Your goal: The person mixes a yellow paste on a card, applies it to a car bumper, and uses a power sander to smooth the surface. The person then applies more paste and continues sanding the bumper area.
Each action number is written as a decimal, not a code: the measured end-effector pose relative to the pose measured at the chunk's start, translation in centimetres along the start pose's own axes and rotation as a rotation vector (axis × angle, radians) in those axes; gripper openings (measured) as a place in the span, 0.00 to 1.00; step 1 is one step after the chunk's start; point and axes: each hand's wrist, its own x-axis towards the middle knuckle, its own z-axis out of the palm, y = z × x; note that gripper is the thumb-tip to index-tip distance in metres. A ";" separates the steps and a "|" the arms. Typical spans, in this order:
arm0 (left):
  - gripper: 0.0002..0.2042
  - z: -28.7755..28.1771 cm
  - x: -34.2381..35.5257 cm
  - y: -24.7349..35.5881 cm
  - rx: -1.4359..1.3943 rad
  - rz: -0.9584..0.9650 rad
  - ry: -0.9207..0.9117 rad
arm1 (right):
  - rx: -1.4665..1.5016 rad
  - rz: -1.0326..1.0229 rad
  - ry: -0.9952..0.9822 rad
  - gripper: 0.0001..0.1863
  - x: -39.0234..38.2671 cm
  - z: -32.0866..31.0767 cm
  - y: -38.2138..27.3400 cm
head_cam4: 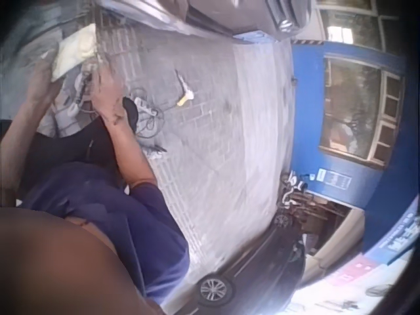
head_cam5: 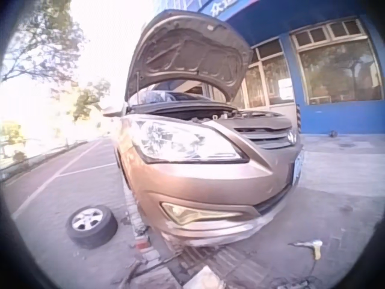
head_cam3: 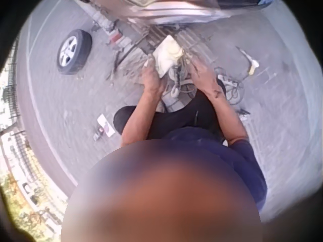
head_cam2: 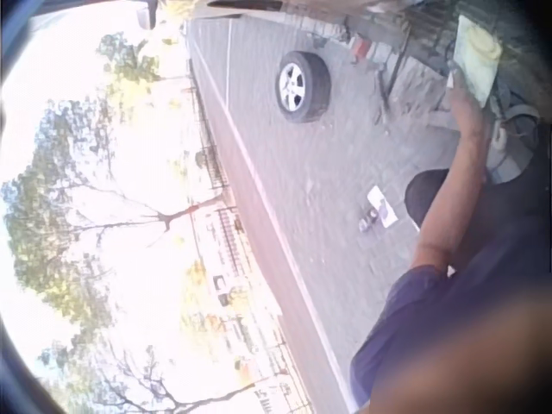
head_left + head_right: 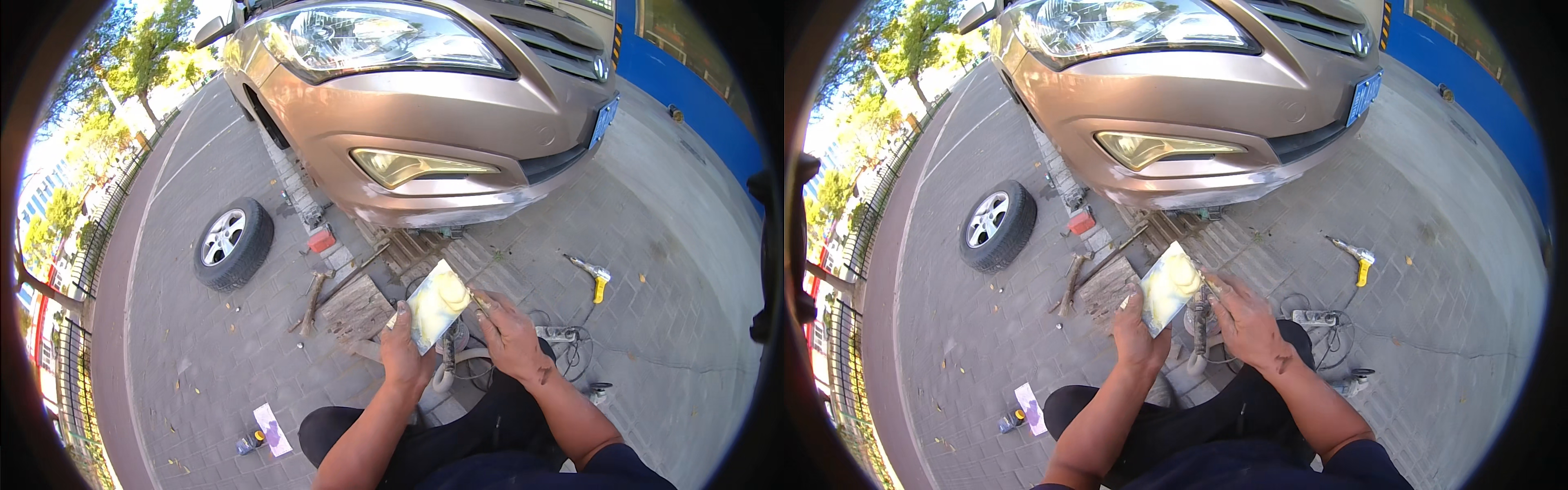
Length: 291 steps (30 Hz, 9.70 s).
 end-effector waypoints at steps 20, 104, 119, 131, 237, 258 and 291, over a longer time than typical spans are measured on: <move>0.15 0.8 -1.6 0.7 1.074 0.823 -0.181 | 0.083 -0.025 0.108 0.19 1.2 0.7 -2.2; 0.22 -1.0 0.9 0.5 0.517 0.472 0.035 | 0.018 -0.152 -0.036 0.25 -0.2 1.2 -1.8; 0.21 -2.3 0.8 0.7 0.657 0.540 0.051 | 0.120 -0.135 -0.074 0.20 -0.7 1.0 -0.2; 0.20 -0.4 0.6 0.6 -0.033 -0.028 -0.049 | 0.041 -0.002 0.078 0.20 0.5 2.2 0.5; 0.21 -0.6 0.3 0.4 0.670 0.441 0.079 | 0.017 -0.073 0.072 0.23 2.0 1.4 -3.1; 0.20 -0.3 0.4 0.1 0.030 0.040 0.001 | 0.813 0.277 0.260 0.19 4.0 1.3 -2.8; 0.20 0.2 -0.2 0.4 1.069 0.956 -0.183 | 0.259 0.091 0.114 0.16 1.9 1.5 -2.0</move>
